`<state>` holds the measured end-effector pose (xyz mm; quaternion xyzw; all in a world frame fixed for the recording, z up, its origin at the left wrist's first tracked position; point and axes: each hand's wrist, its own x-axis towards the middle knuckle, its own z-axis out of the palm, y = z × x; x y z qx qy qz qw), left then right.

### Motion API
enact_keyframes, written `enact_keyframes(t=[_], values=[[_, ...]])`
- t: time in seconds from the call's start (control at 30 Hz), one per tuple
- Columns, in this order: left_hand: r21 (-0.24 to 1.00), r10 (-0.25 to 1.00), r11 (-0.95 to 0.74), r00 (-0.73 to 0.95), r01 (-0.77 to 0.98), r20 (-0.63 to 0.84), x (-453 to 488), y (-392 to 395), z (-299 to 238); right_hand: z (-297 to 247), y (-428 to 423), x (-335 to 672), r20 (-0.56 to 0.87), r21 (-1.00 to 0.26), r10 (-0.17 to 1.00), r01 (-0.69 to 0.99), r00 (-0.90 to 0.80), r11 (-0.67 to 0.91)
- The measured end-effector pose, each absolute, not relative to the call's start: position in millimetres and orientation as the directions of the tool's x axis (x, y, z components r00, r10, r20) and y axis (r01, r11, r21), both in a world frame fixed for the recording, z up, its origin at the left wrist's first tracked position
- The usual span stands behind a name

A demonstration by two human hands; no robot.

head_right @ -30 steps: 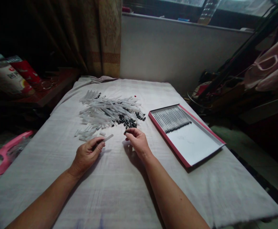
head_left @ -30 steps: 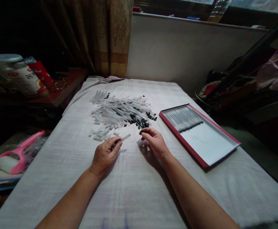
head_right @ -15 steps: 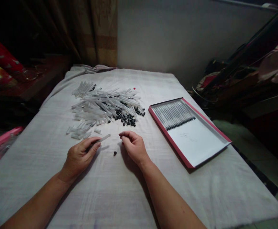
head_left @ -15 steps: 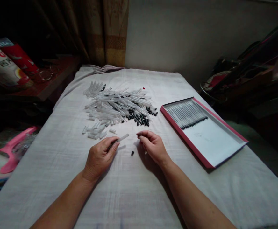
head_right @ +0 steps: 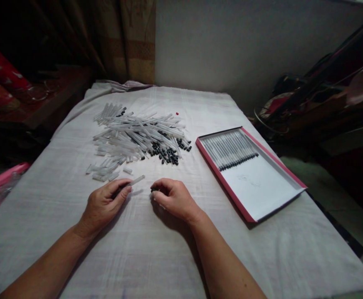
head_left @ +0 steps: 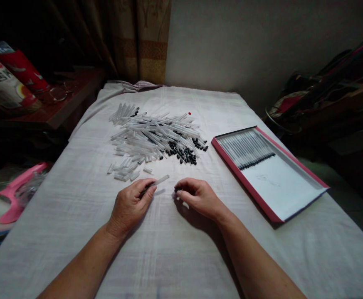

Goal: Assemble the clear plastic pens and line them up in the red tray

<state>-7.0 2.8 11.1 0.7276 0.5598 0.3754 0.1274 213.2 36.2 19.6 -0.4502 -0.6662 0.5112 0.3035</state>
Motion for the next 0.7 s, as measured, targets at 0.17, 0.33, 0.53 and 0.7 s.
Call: enact_keyframes(t=[0.17, 0.33, 0.53, 0.7], values=[[0.578, 0.877, -0.434, 0.177, 0.691, 0.447, -5.4, 0.2, 12.9, 22.3, 40.9, 209.8, -0.263, -0.939, 0.918, -0.142, -0.296, -0.315], [0.569, 0.865, -0.478, 0.245, 0.67, 0.438, -2.5, -2.2, 15.2, 25.2, 40.8, 206.7, -0.279, -0.904, 0.914, -0.238, -0.295, -0.354], [0.561, 0.86, -0.489, 0.262, 0.668, 0.437, -1.6, -3.6, 17.0, 26.5, 38.8, 206.4, -0.259, -0.91, 0.911, -0.235, -0.32, -0.341], [0.567, 0.862, -0.487, 0.26, 0.664, 0.436, -2.3, -4.6, 16.6, 25.9, 38.2, 205.8, -0.241, -0.924, 0.919, -0.216, -0.313, -0.316]])
